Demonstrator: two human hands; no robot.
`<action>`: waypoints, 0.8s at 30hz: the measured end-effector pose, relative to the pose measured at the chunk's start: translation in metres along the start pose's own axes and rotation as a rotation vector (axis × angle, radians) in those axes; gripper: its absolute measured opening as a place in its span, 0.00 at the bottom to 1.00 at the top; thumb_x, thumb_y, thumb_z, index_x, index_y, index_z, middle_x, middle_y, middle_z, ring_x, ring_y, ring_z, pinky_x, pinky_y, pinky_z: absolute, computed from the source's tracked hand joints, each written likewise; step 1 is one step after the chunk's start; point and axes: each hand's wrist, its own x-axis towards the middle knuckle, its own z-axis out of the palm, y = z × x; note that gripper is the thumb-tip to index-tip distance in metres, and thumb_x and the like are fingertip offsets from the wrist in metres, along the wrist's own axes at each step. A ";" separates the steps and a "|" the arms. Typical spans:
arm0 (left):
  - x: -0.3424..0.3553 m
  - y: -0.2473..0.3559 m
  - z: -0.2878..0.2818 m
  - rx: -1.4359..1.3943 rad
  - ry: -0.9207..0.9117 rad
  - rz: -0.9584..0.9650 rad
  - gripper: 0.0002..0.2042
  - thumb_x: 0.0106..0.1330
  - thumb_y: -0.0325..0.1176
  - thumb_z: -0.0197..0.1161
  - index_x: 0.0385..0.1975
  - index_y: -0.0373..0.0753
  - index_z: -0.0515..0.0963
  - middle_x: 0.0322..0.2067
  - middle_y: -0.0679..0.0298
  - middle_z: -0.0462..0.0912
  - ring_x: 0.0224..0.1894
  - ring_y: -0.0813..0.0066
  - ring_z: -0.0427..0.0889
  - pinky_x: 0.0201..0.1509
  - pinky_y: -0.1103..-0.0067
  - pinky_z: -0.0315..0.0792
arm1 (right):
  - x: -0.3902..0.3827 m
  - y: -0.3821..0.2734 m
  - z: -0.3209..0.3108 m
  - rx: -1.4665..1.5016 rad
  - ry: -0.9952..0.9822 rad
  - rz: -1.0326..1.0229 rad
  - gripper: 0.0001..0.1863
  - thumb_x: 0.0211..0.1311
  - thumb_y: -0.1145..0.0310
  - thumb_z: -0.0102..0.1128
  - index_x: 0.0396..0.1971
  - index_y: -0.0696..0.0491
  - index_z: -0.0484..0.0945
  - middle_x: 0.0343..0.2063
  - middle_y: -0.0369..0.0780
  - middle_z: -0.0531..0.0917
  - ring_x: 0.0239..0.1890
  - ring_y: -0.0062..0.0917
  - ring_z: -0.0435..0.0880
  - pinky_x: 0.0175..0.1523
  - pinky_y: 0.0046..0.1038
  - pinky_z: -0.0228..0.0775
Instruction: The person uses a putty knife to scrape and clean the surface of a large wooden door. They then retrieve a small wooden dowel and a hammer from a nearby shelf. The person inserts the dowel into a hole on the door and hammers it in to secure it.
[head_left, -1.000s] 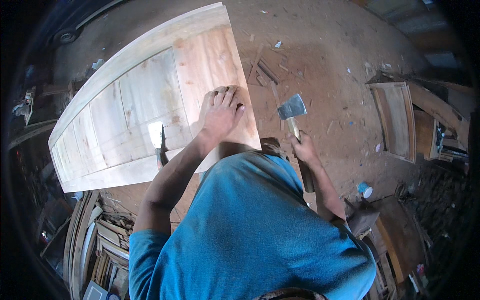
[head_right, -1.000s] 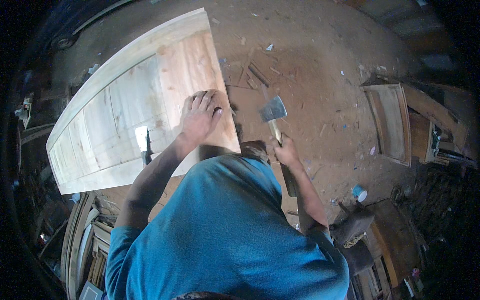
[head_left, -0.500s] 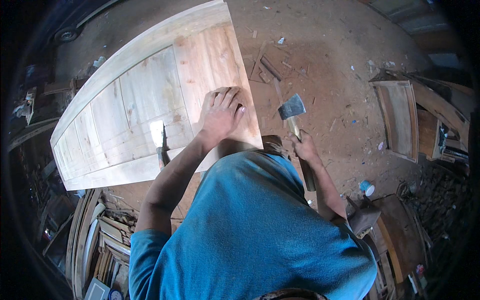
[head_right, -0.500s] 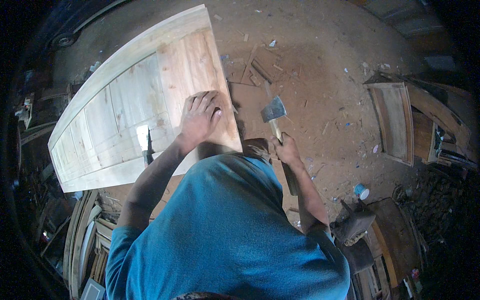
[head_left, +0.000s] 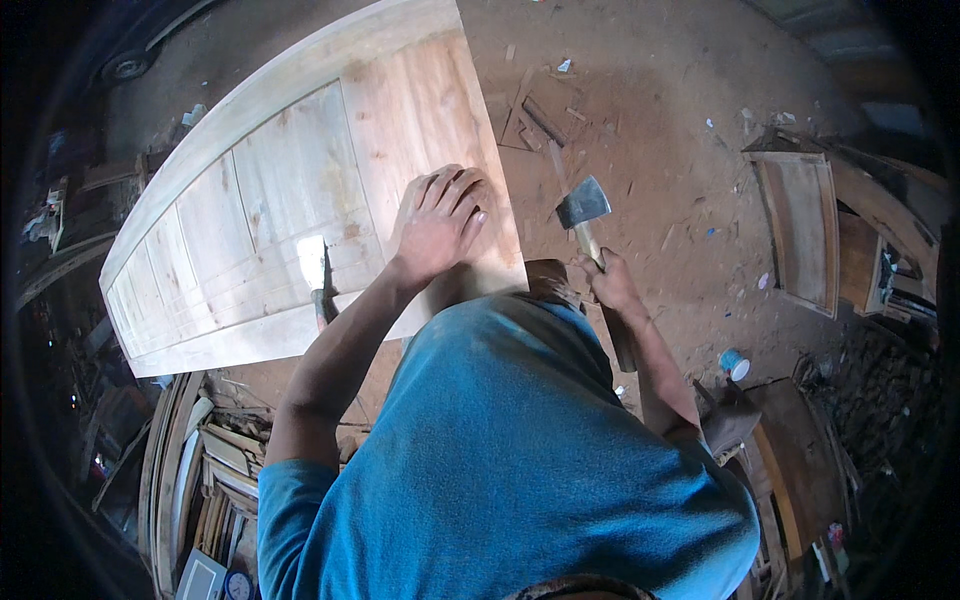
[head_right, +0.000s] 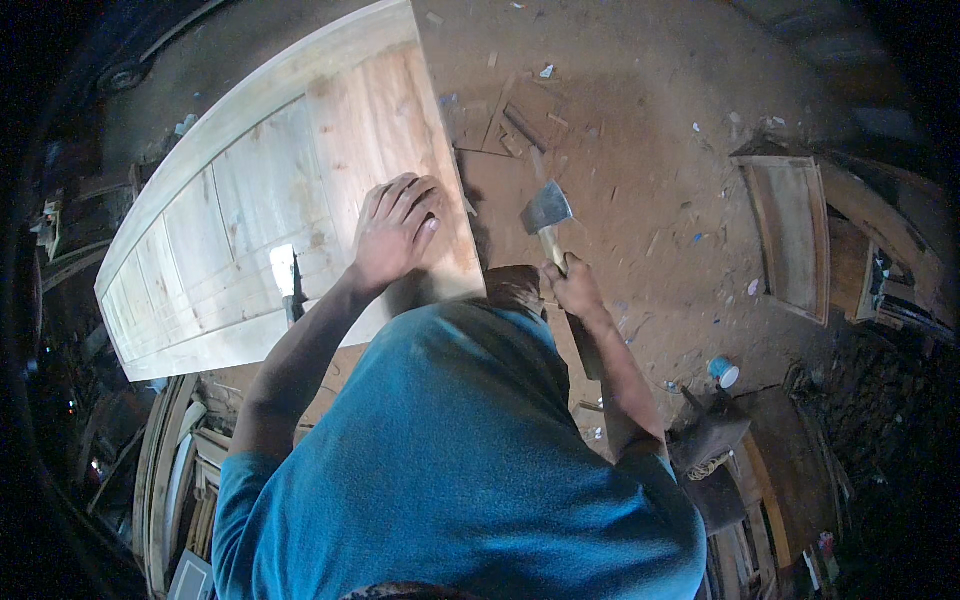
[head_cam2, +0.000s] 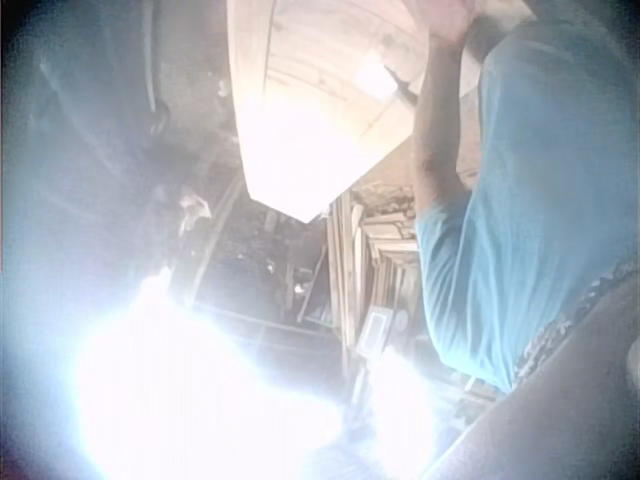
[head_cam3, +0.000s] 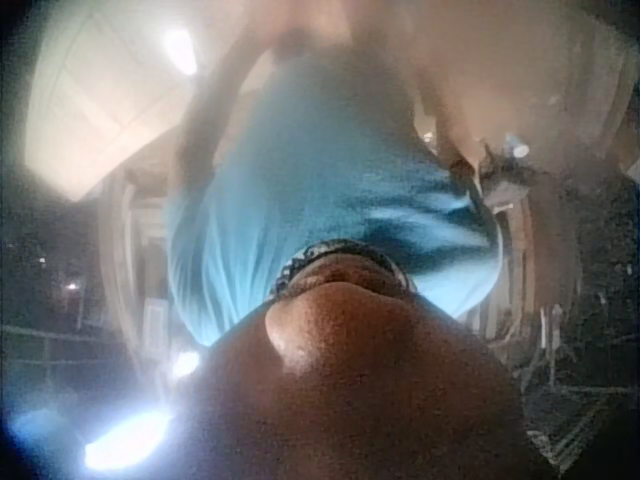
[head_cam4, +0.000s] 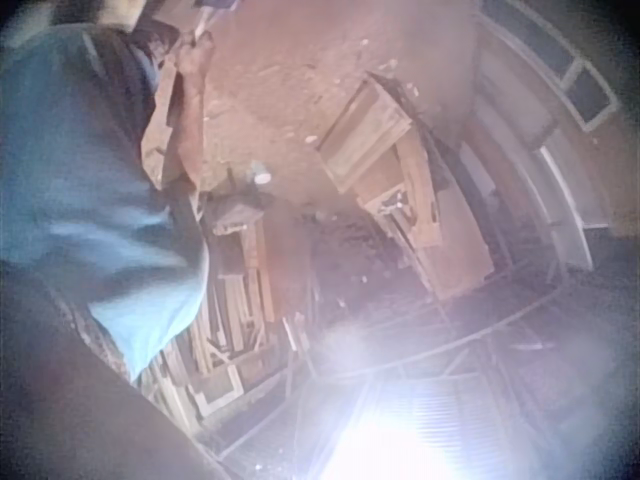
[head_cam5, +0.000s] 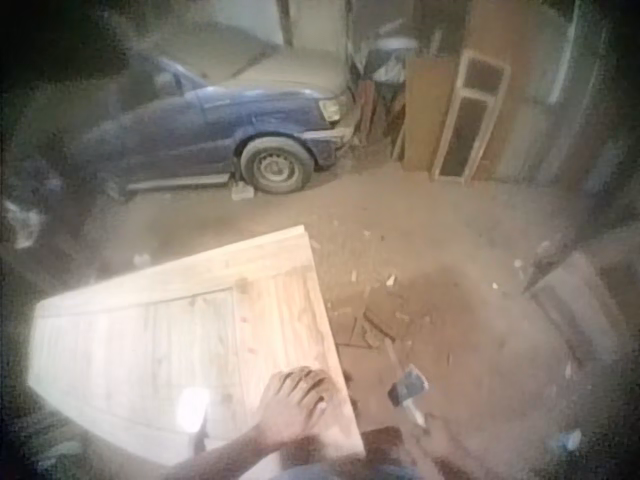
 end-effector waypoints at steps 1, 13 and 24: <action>0.001 0.002 0.000 -0.004 -0.001 -0.008 0.19 0.65 0.39 0.62 0.55 0.41 0.78 0.61 0.63 0.75 0.66 0.60 0.70 0.69 0.59 0.61 | 0.001 0.000 0.000 0.006 -0.004 0.011 0.21 0.71 0.54 0.60 0.35 0.61 0.76 0.20 0.47 0.82 0.20 0.31 0.83 0.29 0.37 0.75; -0.004 0.002 0.003 0.021 0.008 0.001 0.17 0.66 0.42 0.63 0.52 0.44 0.81 0.62 0.61 0.75 0.67 0.56 0.68 0.70 0.56 0.60 | 0.007 0.000 0.008 -0.021 -0.052 0.097 0.17 0.71 0.56 0.62 0.41 0.56 0.78 0.20 0.35 0.76 0.18 0.20 0.76 0.24 0.29 0.70; -0.004 0.004 -0.005 -0.002 -0.001 -0.059 0.19 0.66 0.40 0.63 0.55 0.40 0.79 0.61 0.62 0.76 0.68 0.62 0.68 0.71 0.59 0.59 | -0.004 -0.002 0.008 -0.089 -0.073 0.080 0.18 0.71 0.55 0.59 0.40 0.58 0.78 0.22 0.43 0.81 0.21 0.28 0.82 0.29 0.37 0.74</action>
